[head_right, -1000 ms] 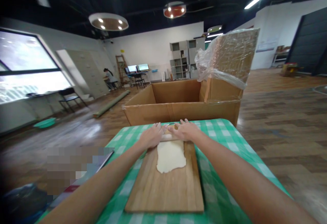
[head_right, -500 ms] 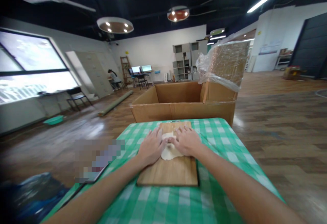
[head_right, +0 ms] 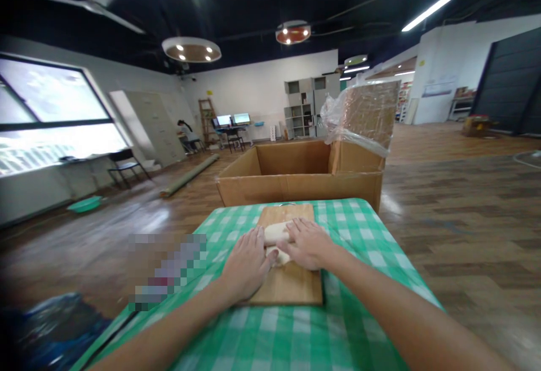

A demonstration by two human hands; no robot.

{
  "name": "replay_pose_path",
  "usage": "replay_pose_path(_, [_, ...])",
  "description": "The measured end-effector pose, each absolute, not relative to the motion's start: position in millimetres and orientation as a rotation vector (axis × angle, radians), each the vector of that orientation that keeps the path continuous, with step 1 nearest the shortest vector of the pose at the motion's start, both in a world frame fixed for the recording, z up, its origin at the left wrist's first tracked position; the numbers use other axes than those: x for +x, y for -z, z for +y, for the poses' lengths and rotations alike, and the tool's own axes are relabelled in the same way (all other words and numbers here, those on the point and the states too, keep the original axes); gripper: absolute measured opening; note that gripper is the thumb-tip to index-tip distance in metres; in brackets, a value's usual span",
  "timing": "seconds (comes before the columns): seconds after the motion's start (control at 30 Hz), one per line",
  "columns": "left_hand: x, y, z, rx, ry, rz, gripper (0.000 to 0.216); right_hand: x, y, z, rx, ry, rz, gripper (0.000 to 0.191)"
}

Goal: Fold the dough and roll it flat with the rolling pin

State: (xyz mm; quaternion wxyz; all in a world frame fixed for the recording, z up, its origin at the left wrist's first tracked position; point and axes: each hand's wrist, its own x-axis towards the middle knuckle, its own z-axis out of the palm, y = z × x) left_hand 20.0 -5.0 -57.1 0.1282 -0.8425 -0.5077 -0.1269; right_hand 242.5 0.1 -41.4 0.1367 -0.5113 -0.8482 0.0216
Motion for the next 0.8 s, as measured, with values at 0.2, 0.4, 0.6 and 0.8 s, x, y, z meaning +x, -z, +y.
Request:
replay_pose_path(0.2, [31, 45, 52, -2.449, 0.360, -1.562, 0.063, 245, 42, 79, -1.347, 0.028, -2.639, 0.046])
replay_pose_path(0.4, [34, 40, 99, -2.476, 0.218, -1.623, 0.053, 247, 46, 132, -1.359, 0.034, -2.735, 0.048])
replay_pose_path(0.6, [32, 42, 120, -2.501, 0.240, -1.596, 0.045, 244, 46, 156, -1.414, 0.033, -2.756, 0.049])
replay_pose_path(0.8, [33, 43, 109, -2.512, 0.307, -1.534, 0.047, 245, 45, 134, -1.453, 0.118, -2.619, 0.046])
